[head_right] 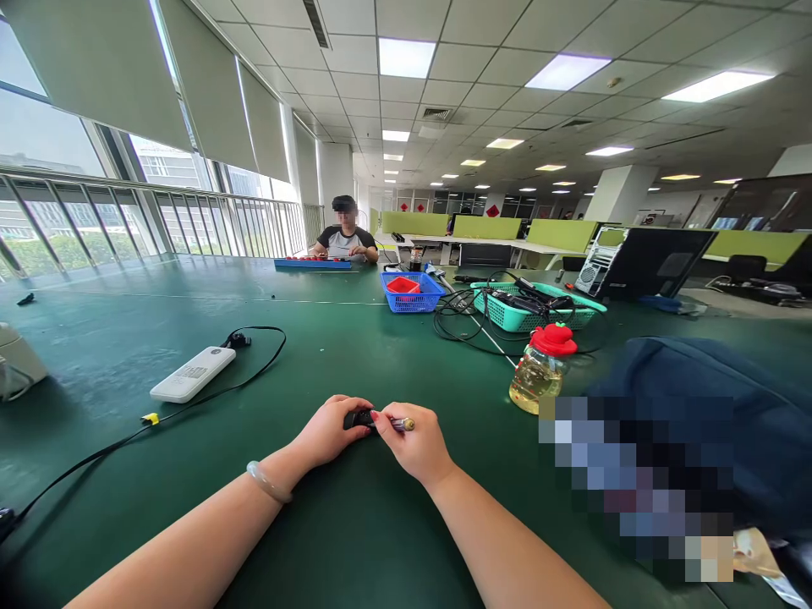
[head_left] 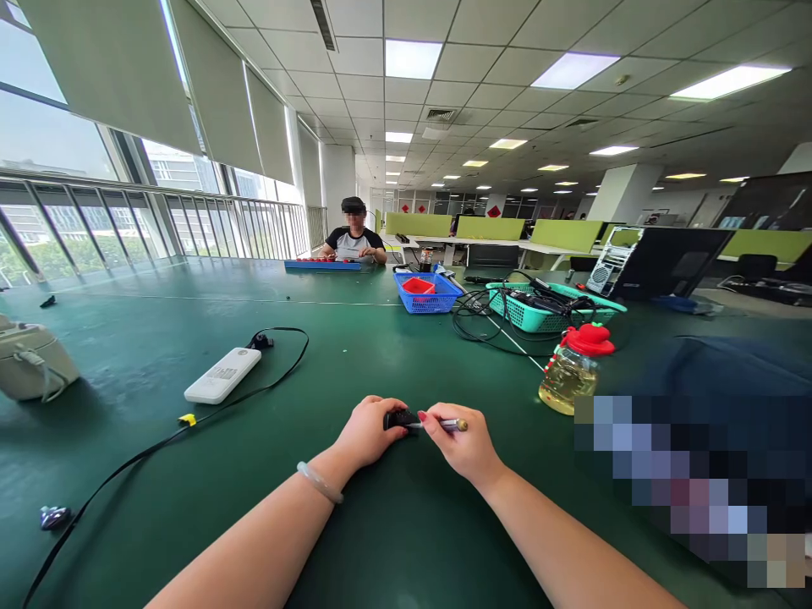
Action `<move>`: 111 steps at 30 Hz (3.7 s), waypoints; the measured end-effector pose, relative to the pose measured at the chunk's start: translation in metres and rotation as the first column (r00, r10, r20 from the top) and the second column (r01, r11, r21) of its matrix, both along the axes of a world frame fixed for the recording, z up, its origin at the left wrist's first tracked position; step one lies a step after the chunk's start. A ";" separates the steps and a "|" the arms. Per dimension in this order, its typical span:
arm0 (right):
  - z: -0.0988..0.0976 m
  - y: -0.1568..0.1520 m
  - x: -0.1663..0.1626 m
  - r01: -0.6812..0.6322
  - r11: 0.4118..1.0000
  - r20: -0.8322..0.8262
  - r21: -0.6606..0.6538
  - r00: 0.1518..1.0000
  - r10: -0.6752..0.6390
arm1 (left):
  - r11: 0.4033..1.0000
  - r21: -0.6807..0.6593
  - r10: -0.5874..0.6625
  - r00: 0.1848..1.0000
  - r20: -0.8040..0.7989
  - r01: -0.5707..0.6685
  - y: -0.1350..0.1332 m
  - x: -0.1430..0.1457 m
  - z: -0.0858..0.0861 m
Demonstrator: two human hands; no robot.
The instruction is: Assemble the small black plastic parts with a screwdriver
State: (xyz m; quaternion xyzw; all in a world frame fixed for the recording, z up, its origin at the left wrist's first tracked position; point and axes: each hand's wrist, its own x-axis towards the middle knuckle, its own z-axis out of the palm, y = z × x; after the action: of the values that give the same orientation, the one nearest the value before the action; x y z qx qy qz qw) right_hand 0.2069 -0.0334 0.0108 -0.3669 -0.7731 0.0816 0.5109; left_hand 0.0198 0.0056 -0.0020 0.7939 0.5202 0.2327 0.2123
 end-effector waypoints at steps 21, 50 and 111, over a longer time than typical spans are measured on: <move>0.003 0.006 0.009 -0.136 0.958 0.029 -0.252 0.989 0.148 | 1.000 0.000 -0.004 1.000 -0.019 0.004 -0.001 0.001 0.002; -0.018 0.035 0.019 -0.596 0.528 -0.773 -0.606 0.598 -0.212 | 0.999 -0.033 0.003 1.000 0.019 -0.003 -0.001 0.001 0.003; -0.020 0.037 0.016 -0.511 0.579 -0.727 -0.636 0.649 -0.226 | 0.997 -0.066 0.046 0.999 0.018 -0.044 -0.002 0.000 0.003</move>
State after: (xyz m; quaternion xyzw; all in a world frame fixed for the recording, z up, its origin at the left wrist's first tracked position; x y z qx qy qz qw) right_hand 0.2234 0.0039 -0.0090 -0.4161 -0.3968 0.6086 0.5468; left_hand 0.0196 0.0038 0.0011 0.7722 0.5432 0.2280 0.2381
